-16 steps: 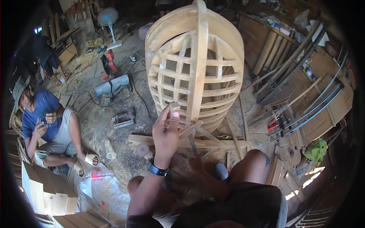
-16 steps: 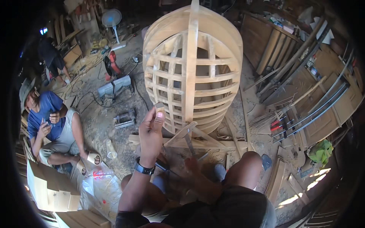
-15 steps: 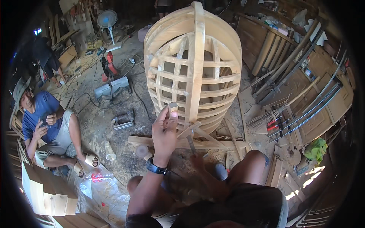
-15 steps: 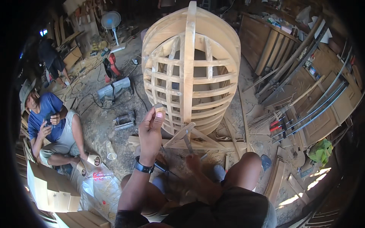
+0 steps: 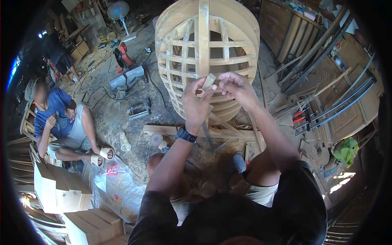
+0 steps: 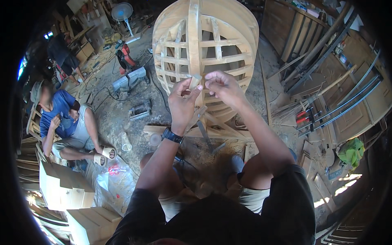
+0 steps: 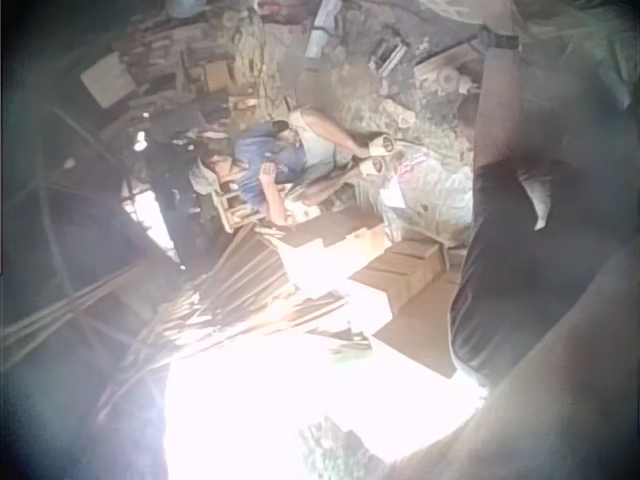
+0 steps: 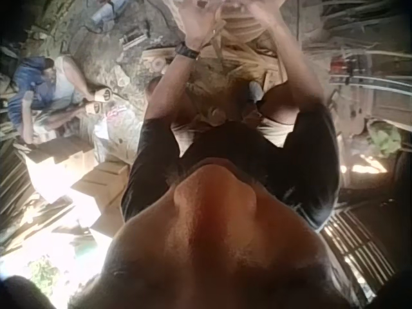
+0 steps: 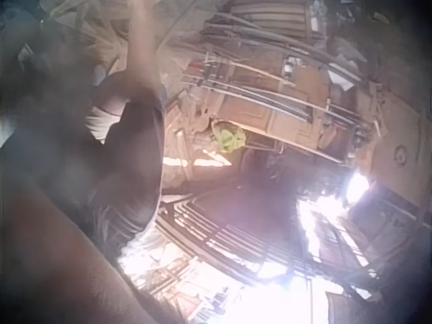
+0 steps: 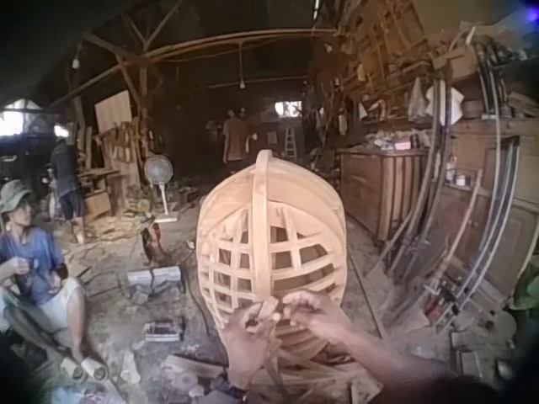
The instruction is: The person sands a wooden piece using a power sander, applies glue to it, fits it into a curved wooden lattice frame, and secures it with a nail gun.
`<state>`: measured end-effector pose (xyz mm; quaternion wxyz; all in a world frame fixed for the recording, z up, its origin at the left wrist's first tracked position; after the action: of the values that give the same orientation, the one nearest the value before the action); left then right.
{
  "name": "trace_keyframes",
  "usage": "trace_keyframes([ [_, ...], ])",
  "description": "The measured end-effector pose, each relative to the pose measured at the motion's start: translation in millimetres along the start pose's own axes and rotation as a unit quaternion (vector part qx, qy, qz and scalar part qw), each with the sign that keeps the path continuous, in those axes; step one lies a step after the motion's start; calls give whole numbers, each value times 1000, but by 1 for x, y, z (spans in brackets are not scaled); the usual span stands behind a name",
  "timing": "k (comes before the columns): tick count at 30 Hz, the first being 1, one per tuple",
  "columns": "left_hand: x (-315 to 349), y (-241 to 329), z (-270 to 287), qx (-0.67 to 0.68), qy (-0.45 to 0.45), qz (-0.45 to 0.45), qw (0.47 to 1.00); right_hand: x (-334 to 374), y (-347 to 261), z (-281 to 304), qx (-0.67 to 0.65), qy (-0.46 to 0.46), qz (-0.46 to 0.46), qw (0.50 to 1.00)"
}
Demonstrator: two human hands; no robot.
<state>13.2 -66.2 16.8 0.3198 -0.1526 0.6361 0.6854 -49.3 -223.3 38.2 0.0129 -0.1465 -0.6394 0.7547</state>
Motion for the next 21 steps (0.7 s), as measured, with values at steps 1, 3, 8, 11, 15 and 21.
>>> trace_keyframes([
  [1,-2,-1,-5,0,-5,-5,1000,-1,0,5,14,-19,-6,1000],
  [3,-4,-4,-14,1,-14,-15,1000,-6,12,16,-10,-50,-2,999],
  [8,-9,-16,-46,113,-67,66,989,-8,41,38,-86,-47,-5,995],
  [11,-19,-35,-63,74,-112,47,990,-16,54,48,-43,-3,-11,999],
  [15,-36,-50,-88,1,-168,14,986,-36,74,65,19,70,9,997],
  [21,-43,-73,-106,-44,-156,30,986,-65,101,74,-67,82,-28,994],
])
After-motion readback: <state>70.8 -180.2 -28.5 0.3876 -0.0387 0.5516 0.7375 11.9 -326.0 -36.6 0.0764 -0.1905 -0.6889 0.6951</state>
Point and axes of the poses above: each hand's wrist, its own x-axis away from the middle knuckle, its own z-axis out of the back of the hand, y = z × x, the point moved 2 cm from there along -x, towards the middle knuckle, and after that the axes turned 3 degrees about -y, right-handed, at the moved point
